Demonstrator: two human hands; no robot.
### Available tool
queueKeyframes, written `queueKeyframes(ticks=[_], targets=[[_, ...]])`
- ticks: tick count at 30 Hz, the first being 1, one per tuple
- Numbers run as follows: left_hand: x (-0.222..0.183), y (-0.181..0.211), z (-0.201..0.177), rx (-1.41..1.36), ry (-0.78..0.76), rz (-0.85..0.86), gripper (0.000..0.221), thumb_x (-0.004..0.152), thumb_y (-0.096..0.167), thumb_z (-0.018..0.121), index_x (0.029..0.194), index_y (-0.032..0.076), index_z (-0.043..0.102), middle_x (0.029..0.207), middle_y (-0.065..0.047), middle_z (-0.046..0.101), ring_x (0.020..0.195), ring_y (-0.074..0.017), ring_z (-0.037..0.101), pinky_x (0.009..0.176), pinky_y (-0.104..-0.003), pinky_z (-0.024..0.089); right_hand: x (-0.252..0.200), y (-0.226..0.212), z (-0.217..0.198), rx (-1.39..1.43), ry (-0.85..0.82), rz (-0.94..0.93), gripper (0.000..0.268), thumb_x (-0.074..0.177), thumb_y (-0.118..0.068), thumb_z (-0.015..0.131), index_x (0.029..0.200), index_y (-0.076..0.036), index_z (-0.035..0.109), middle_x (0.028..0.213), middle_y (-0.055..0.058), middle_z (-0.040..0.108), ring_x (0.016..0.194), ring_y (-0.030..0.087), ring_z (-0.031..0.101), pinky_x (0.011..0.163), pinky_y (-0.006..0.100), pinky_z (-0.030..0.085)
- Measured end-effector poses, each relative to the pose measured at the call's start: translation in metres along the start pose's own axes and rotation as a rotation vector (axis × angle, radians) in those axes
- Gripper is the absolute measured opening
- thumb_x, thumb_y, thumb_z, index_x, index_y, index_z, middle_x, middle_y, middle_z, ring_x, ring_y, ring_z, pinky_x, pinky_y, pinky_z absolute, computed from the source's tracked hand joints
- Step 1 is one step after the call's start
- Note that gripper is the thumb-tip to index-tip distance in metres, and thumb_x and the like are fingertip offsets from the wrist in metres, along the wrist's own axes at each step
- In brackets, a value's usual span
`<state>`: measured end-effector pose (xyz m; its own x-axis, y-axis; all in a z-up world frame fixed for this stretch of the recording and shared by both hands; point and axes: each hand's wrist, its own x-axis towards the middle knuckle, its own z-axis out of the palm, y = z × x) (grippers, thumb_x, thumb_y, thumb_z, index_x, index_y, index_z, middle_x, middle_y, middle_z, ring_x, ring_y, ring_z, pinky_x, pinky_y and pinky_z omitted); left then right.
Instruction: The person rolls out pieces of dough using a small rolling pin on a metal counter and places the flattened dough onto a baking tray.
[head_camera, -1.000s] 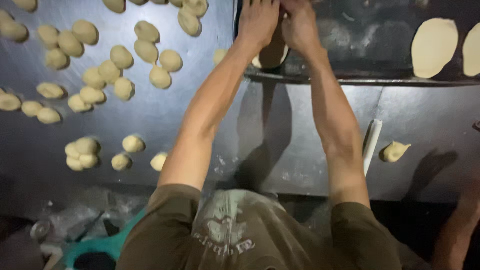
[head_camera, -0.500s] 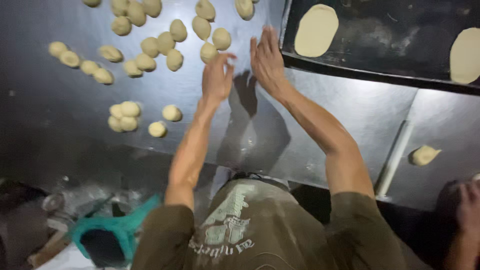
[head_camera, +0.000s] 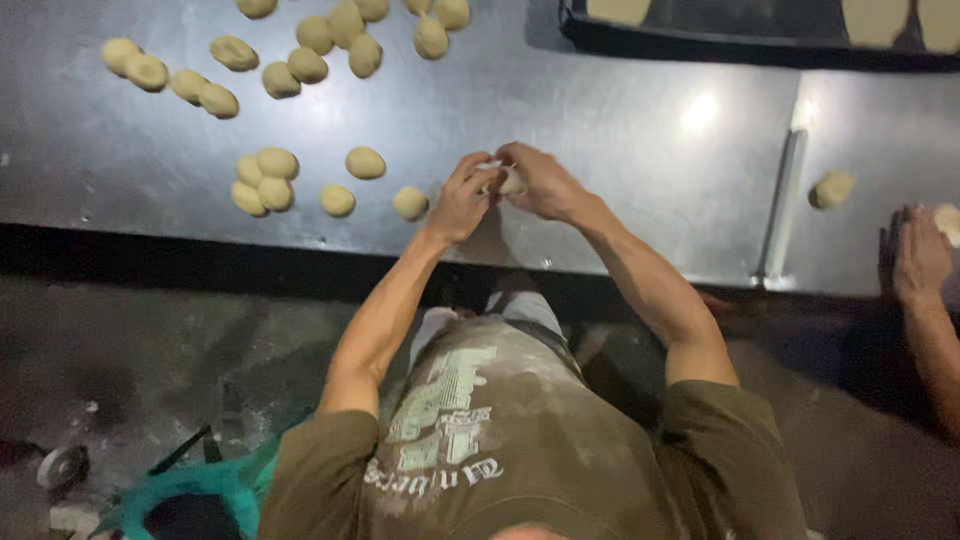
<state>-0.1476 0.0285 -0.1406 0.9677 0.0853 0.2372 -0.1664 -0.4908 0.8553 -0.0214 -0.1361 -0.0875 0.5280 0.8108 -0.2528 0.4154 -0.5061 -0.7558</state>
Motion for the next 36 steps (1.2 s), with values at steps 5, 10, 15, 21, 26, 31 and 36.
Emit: queueKeyframes(ticks=[5,10,15,21,26,31,36], targets=[[0.011,-0.015,0.051,0.025,-0.031,0.288,0.031,0.081,0.001,0.070,0.111,0.007,0.065,0.118,-0.011,0.068,0.109,-0.0340,0.066,0.094,-0.044,0.056,-0.061,0.052,0.001,-0.259,0.217,-0.230,0.033,0.084,-0.009,0.079,0.116,-0.005,0.072,0.119,0.014,0.071,0.109,0.036,0.069,0.093,0.043,0.057],[0.014,-0.026,0.074,0.506,-0.054,0.366,0.016,0.091,0.018,0.069,0.106,0.016,0.071,0.102,-0.001,0.069,0.095,-0.0260,0.061,0.086,-0.046,0.048,-0.058,0.114,0.033,-0.403,0.368,-0.171,0.019,0.095,-0.008,0.070,0.113,-0.008,0.076,0.118,0.012,0.073,0.111,0.032,0.069,0.094,0.042,0.056],[-0.009,-0.038,0.081,0.688,-0.144,0.349,0.042,0.091,0.023,0.065,0.132,0.013,0.066,0.137,-0.005,0.061,0.126,-0.0275,0.054,0.105,-0.050,0.042,-0.074,0.122,0.087,-0.686,0.542,-0.182,0.062,0.090,-0.007,0.057,0.150,0.005,0.050,0.156,0.025,0.048,0.149,0.036,0.039,0.123,0.053,0.031],[-0.027,-0.053,0.071,0.848,-0.385,0.436,0.053,0.098,0.038,0.059,0.146,0.016,0.056,0.158,-0.004,0.047,0.149,-0.0314,0.037,0.118,-0.063,0.028,-0.098,0.103,0.112,-0.625,0.319,-0.038,0.069,0.090,-0.013,0.052,0.153,0.009,0.035,0.161,0.029,0.033,0.152,0.043,0.027,0.123,0.058,0.022],[-0.022,-0.059,0.056,0.911,-0.518,0.381,0.063,0.099,0.044,0.054,0.157,0.020,0.045,0.167,0.000,0.036,0.156,-0.0317,0.021,0.122,-0.065,0.014,-0.098,0.108,0.093,-0.614,0.283,-0.022,0.071,0.091,-0.017,0.055,0.154,0.010,0.035,0.163,0.030,0.033,0.151,0.044,0.027,0.121,0.059,0.021],[-0.012,-0.051,0.049,0.843,-0.493,0.341,0.062,0.106,0.049,0.051,0.162,0.021,0.044,0.171,0.001,0.034,0.159,-0.0305,0.019,0.125,-0.066,0.008,-0.109,0.111,0.088,-0.576,0.324,-0.062,0.063,0.088,-0.011,0.058,0.148,0.004,0.048,0.158,0.024,0.044,0.149,0.039,0.039,0.119,0.055,0.035],[-0.011,-0.050,0.031,0.798,-0.562,0.217,0.060,0.108,0.051,0.050,0.161,0.024,0.042,0.170,0.003,0.033,0.160,-0.0321,0.017,0.126,-0.068,0.006,-0.131,0.205,0.027,-0.350,0.416,0.367,0.044,0.097,-0.004,0.051,0.140,0.002,0.058,0.136,0.026,0.058,0.123,0.040,0.054,0.105,0.053,0.046]])
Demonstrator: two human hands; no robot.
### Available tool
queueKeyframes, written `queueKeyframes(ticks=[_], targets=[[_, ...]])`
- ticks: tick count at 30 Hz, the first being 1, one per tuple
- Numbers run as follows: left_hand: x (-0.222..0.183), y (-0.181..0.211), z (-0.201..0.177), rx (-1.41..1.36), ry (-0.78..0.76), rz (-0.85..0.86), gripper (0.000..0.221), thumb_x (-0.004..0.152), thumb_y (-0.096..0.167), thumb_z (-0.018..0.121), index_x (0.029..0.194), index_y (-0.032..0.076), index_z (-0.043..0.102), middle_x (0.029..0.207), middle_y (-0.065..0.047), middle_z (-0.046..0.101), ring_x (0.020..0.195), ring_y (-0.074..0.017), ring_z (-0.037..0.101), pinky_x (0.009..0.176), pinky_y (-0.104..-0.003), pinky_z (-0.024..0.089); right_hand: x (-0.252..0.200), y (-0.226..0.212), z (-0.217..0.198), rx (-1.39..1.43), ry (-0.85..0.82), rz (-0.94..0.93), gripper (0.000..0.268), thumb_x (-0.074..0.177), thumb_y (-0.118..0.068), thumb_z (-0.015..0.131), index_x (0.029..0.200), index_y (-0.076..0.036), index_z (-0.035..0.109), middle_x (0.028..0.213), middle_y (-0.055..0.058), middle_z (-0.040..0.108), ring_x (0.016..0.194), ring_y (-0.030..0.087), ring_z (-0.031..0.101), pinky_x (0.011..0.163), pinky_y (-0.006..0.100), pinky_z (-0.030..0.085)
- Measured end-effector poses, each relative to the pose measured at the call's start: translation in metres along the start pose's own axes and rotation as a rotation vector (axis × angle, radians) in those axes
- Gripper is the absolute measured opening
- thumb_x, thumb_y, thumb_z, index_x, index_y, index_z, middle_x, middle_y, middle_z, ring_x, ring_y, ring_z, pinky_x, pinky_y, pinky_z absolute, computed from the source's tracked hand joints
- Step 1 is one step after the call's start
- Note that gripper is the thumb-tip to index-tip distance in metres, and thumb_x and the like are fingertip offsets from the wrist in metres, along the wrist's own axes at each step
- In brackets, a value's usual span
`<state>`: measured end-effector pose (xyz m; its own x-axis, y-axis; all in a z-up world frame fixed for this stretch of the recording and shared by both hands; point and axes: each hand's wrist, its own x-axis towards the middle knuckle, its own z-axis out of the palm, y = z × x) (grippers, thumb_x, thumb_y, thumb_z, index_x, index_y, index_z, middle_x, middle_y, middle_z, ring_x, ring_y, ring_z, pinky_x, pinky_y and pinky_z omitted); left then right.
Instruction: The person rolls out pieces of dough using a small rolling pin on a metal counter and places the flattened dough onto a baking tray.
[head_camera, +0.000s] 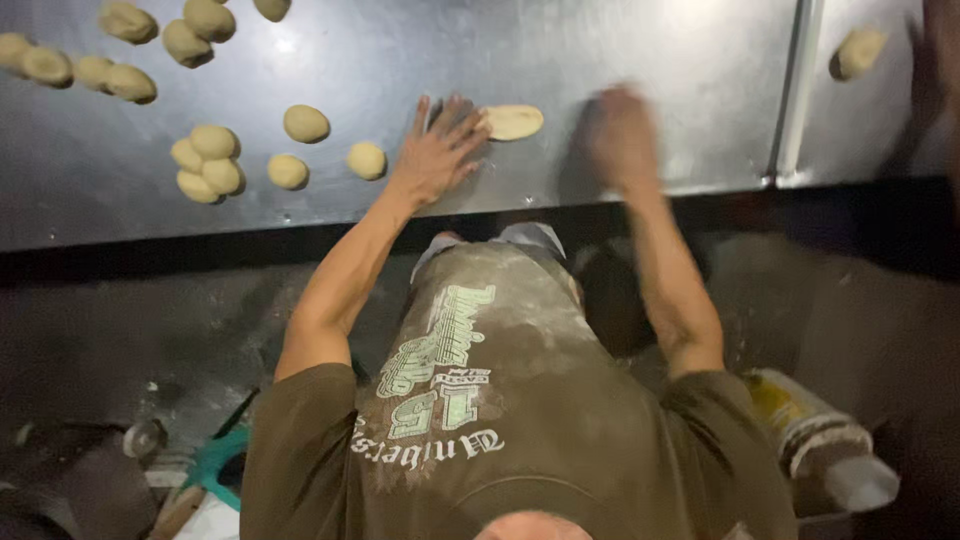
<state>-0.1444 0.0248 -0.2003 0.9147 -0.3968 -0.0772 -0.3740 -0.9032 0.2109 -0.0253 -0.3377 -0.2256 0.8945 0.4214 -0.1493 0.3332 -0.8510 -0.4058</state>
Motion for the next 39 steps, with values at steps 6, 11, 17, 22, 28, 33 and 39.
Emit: queueKeyframes(ticks=[6,11,17,22,28,33,39], targets=[[-0.013,0.002,0.007,0.051,0.077,0.014,0.069,0.099,0.050,0.057,0.161,0.026,0.041,0.169,0.004,0.033,0.158,-0.0320,0.016,0.123,-0.069,0.008,-0.016,0.163,-0.078,-0.189,0.270,0.630,0.054,0.101,0.004,0.057,0.154,0.004,0.044,0.145,0.027,0.049,0.128,0.042,0.049,0.111,0.054,0.040],[0.003,0.015,-0.019,-0.031,-0.027,-0.088,0.069,0.095,0.047,0.058,0.158,0.023,0.039,0.169,-0.003,0.027,0.157,-0.0312,0.017,0.124,-0.066,0.008,-0.017,0.138,-0.092,-0.039,0.275,0.803,0.054,0.099,-0.004,0.063,0.149,0.007,0.047,0.141,0.034,0.048,0.126,0.044,0.052,0.111,0.053,0.043],[0.053,0.038,-0.062,0.197,0.333,0.078,0.073,0.087,0.015,0.062,0.157,0.025,0.046,0.167,-0.005,0.034,0.154,-0.0266,0.027,0.125,-0.055,0.018,0.001,-0.020,-0.055,-0.176,0.027,-0.039,0.031,0.100,-0.011,0.066,0.131,-0.007,0.068,0.116,0.019,0.068,0.105,0.032,0.065,0.089,0.044,0.055],[0.048,0.027,-0.061,-0.175,0.055,-0.085,0.041,0.091,0.009,0.061,0.132,0.014,0.061,0.124,-0.010,0.061,0.115,-0.0286,0.062,0.098,-0.048,0.048,-0.007,-0.094,-0.061,-0.029,0.178,-0.437,0.049,0.082,-0.007,0.071,0.130,-0.006,0.065,0.113,0.016,0.068,0.107,0.036,0.063,0.091,0.047,0.054],[0.021,0.023,-0.009,-0.081,0.374,-0.048,0.040,0.087,0.024,0.076,0.122,0.010,0.064,0.107,-0.011,0.066,0.098,-0.0299,0.064,0.084,-0.047,0.051,-0.003,-0.095,-0.034,-0.135,0.131,-0.490,0.031,0.093,-0.007,0.077,0.122,-0.003,0.066,0.114,0.016,0.067,0.103,0.036,0.064,0.090,0.049,0.053],[0.006,0.026,-0.025,-0.228,0.384,-0.083,0.039,0.089,0.026,0.079,0.121,0.008,0.065,0.112,-0.009,0.066,0.107,-0.0285,0.063,0.096,-0.046,0.049,-0.003,-0.096,-0.040,-0.010,0.153,-0.547,0.042,0.089,0.001,0.074,0.130,-0.001,0.067,0.129,0.019,0.067,0.126,0.037,0.063,0.108,0.048,0.053],[0.016,0.018,-0.019,-0.246,0.253,-0.151,0.044,0.095,0.031,0.075,0.132,0.009,0.064,0.137,-0.012,0.061,0.135,-0.0327,0.050,0.113,-0.050,0.040,0.009,-0.077,-0.021,-0.085,0.047,-0.533,0.051,0.093,-0.001,0.075,0.141,-0.001,0.059,0.154,0.021,0.054,0.147,0.037,0.050,0.123,0.050,0.043]])
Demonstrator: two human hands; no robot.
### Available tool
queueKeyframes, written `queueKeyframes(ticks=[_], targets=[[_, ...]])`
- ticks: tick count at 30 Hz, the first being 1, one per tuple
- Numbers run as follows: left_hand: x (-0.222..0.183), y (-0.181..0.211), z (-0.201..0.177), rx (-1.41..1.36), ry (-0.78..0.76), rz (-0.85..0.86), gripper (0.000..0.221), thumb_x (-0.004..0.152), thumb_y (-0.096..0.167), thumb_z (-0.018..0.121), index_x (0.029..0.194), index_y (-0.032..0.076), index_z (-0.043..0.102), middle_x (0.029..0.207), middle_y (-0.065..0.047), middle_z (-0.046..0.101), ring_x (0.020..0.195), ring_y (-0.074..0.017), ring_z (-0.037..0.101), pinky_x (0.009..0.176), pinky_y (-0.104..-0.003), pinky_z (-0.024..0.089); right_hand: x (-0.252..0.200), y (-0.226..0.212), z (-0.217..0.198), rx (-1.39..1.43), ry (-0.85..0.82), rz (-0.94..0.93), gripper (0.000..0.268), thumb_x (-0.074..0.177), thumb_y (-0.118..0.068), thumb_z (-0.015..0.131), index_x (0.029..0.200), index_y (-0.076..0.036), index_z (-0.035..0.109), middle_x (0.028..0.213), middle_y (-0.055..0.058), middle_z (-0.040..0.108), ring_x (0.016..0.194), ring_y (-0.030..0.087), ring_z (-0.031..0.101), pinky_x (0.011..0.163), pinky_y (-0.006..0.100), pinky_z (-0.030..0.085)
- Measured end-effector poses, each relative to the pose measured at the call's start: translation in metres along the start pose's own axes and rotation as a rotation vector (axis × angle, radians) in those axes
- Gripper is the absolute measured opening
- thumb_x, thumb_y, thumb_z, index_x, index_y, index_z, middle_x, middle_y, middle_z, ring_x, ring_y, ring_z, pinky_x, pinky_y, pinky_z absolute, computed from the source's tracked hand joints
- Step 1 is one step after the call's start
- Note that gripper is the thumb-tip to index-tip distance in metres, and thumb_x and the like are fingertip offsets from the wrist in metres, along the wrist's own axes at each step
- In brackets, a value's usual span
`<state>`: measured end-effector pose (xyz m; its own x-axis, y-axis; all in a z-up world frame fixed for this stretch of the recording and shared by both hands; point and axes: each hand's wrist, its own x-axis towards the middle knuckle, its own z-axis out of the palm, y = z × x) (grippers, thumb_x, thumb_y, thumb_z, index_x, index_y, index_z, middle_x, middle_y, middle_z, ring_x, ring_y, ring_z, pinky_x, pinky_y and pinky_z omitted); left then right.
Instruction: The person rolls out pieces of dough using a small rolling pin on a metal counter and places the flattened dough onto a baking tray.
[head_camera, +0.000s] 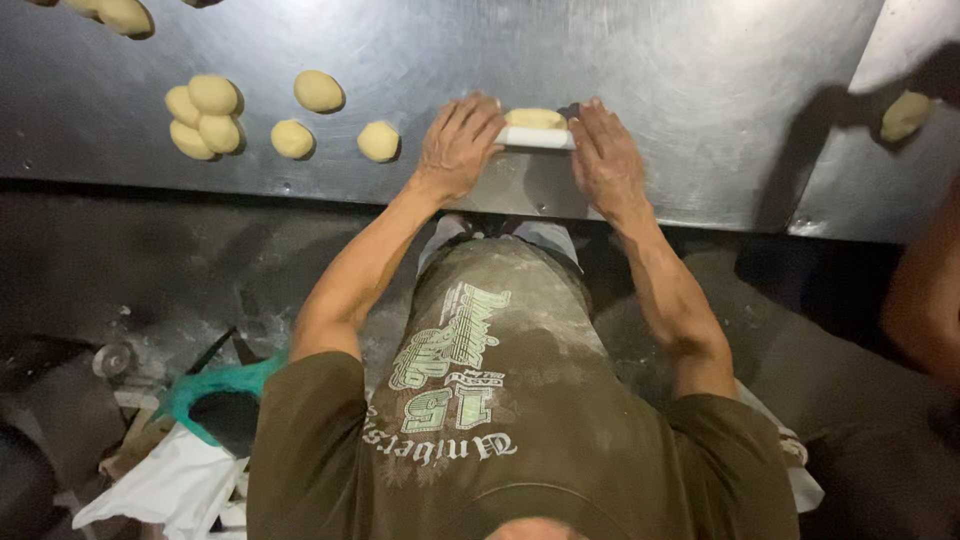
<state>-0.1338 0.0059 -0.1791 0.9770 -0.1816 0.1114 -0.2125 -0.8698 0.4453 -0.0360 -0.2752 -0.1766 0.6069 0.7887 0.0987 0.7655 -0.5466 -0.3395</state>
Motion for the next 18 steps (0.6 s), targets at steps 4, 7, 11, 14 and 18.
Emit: queueKeyframes(ticks=[4,7,11,14,18], targets=[[0.015,-0.023,0.007,0.266,0.068,0.158,0.080,0.096,0.065,0.054,0.156,0.012,0.058,0.171,-0.009,0.029,0.161,-0.0247,0.007,0.130,-0.054,0.003,0.009,0.017,0.035,0.014,-0.097,-0.004,0.076,0.094,-0.016,0.068,0.160,0.005,0.036,0.168,0.027,0.029,0.157,0.042,0.027,0.129,0.060,0.025],[0.046,-0.048,0.009,0.229,0.250,0.303,0.077,0.102,0.074,0.042,0.147,0.015,0.061,0.173,-0.007,0.009,0.164,-0.0232,-0.008,0.127,-0.058,-0.013,0.038,0.021,0.039,-0.073,-0.187,0.131,0.085,0.109,-0.045,0.054,0.164,0.007,0.016,0.172,0.024,0.005,0.161,0.038,0.004,0.127,0.066,0.004],[0.084,-0.071,0.003,0.226,-0.253,0.280,0.066,0.101,0.068,0.054,0.131,0.012,0.070,0.175,-0.004,0.025,0.162,-0.0261,0.005,0.124,-0.061,-0.005,0.113,0.029,-0.002,-0.193,-0.184,0.217,0.076,0.113,-0.044,0.045,0.169,-0.004,0.012,0.174,0.020,-0.003,0.163,0.037,-0.005,0.130,0.062,-0.006],[0.098,-0.069,-0.009,0.412,-0.290,0.345,0.060,0.102,0.065,0.060,0.122,0.011,0.073,0.178,0.001,0.030,0.168,-0.0250,0.009,0.133,-0.055,-0.002,0.128,0.027,-0.026,-0.037,-0.374,0.359,0.073,0.116,-0.043,0.040,0.171,-0.003,0.014,0.176,0.021,0.005,0.164,0.038,0.001,0.131,0.064,-0.002],[0.057,-0.044,-0.009,0.190,-0.200,0.202,0.069,0.092,0.058,0.067,0.136,0.005,0.068,0.172,-0.011,0.028,0.160,-0.0333,0.011,0.129,-0.058,0.006,0.082,0.017,-0.004,-0.098,-0.185,0.209,0.072,0.116,-0.039,0.045,0.169,0.002,0.018,0.173,0.028,0.009,0.160,0.043,0.002,0.129,0.063,-0.001]])
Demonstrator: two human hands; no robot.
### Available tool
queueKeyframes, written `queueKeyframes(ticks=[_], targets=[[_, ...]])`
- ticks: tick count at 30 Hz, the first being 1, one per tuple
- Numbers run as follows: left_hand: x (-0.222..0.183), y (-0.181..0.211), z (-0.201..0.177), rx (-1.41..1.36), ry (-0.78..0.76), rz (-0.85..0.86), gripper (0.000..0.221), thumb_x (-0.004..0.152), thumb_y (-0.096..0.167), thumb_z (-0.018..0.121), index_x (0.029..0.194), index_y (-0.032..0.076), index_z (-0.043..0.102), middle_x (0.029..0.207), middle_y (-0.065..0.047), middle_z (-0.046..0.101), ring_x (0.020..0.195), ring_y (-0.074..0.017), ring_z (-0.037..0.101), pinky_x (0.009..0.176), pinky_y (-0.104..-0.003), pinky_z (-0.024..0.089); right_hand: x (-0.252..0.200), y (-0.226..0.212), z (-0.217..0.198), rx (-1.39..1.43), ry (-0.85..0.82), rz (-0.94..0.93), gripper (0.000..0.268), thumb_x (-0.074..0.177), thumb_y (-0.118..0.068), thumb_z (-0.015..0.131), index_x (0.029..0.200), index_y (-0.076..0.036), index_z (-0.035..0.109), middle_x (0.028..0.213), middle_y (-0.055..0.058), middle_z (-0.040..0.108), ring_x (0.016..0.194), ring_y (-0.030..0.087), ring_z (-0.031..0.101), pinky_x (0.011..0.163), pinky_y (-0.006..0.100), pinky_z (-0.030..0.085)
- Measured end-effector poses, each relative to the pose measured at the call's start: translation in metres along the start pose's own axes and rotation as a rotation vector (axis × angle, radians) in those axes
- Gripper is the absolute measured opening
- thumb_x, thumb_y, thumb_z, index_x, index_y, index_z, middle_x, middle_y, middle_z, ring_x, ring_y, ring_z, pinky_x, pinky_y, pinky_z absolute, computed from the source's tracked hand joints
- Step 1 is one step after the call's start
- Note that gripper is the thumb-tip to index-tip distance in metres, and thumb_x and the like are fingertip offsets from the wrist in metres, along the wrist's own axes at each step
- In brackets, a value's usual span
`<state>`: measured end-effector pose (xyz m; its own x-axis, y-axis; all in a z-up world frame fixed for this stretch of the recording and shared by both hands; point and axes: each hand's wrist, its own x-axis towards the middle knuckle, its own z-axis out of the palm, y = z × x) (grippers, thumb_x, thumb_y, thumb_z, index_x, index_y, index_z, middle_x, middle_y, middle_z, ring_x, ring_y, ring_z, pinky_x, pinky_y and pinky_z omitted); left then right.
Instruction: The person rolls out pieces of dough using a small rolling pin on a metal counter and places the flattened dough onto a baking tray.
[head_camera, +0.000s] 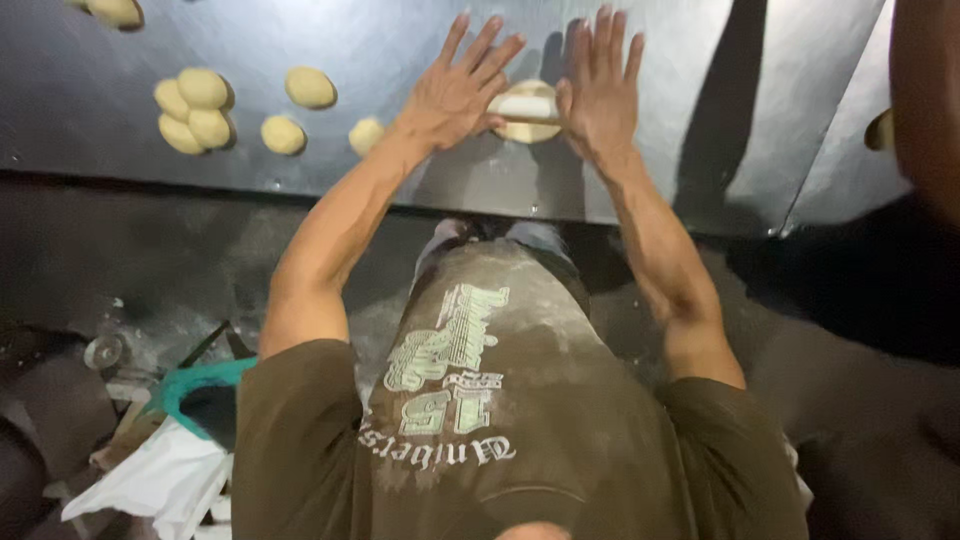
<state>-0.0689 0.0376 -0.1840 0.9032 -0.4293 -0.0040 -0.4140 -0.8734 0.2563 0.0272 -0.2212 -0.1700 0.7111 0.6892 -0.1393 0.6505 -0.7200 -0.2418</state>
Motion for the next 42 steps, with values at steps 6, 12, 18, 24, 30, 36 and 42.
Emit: queueKeyframes(ticks=[6,12,18,24,30,36,42], targets=[[-0.057,0.045,0.054,-0.125,0.191,-0.125,0.073,0.099,0.050,0.068,0.144,-0.006,0.058,0.168,-0.029,0.027,0.156,-0.0454,0.016,0.129,-0.057,0.016,-0.089,-0.029,0.063,0.057,0.025,0.043,0.072,0.114,-0.036,0.047,0.166,0.006,0.019,0.173,0.027,0.013,0.162,0.039,0.008,0.129,0.063,0.003],[-0.080,0.069,0.053,-0.042,0.243,-0.158,0.061,0.099,0.042,0.068,0.139,-0.004,0.059,0.171,-0.015,0.030,0.159,-0.0417,0.022,0.133,-0.054,0.020,-0.107,-0.033,0.045,0.080,-0.008,0.011,0.073,0.113,-0.034,0.050,0.167,0.006,0.021,0.175,0.023,0.015,0.164,0.036,0.007,0.133,0.059,0.004],[-0.035,0.029,0.037,0.081,0.276,-0.125,0.074,0.099,0.061,0.060,0.141,0.000,0.063,0.173,-0.013,0.023,0.162,-0.0334,0.007,0.130,-0.060,0.002,-0.042,-0.028,0.031,0.046,-0.017,0.083,0.073,0.113,-0.039,0.044,0.163,0.010,0.021,0.171,0.029,0.011,0.160,0.042,0.002,0.129,0.060,-0.001],[0.021,-0.050,0.036,0.063,0.139,0.049,0.080,0.099,0.074,0.058,0.126,0.000,0.069,0.175,-0.012,0.026,0.163,-0.0321,0.004,0.126,-0.064,-0.002,0.033,-0.015,0.004,0.021,-0.026,0.171,0.062,0.115,-0.034,0.040,0.165,0.000,0.026,0.171,0.025,0.017,0.157,0.043,0.006,0.123,0.066,-0.003],[0.033,-0.028,0.011,0.036,-0.004,0.072,0.065,0.101,0.059,0.063,0.129,0.000,0.069,0.173,-0.007,0.026,0.161,-0.0333,0.012,0.129,-0.060,0.008,0.051,0.002,-0.007,0.091,0.071,0.139,0.068,0.113,-0.030,0.052,0.165,0.005,0.025,0.171,0.029,0.018,0.159,0.044,0.008,0.127,0.064,0.002],[-0.054,0.057,0.036,-0.064,0.233,-0.112,0.084,0.099,0.054,0.063,0.157,-0.008,0.055,0.170,-0.025,0.016,0.156,-0.0454,0.009,0.130,-0.058,0.009,-0.082,-0.038,0.068,-0.054,-0.069,0.225,0.069,0.105,-0.032,0.050,0.159,0.005,0.027,0.166,0.025,0.021,0.155,0.041,0.016,0.125,0.062,0.010],[-0.087,0.083,0.051,-0.090,0.213,-0.249,0.040,0.104,0.032,0.067,0.128,0.000,0.063,0.173,-0.019,0.021,0.161,-0.0419,0.016,0.135,-0.053,0.016,-0.142,-0.051,0.068,0.019,0.090,0.023,0.055,0.115,-0.024,0.044,0.163,-0.002,0.033,0.172,0.015,0.028,0.161,0.031,0.022,0.132,0.054,0.010]])
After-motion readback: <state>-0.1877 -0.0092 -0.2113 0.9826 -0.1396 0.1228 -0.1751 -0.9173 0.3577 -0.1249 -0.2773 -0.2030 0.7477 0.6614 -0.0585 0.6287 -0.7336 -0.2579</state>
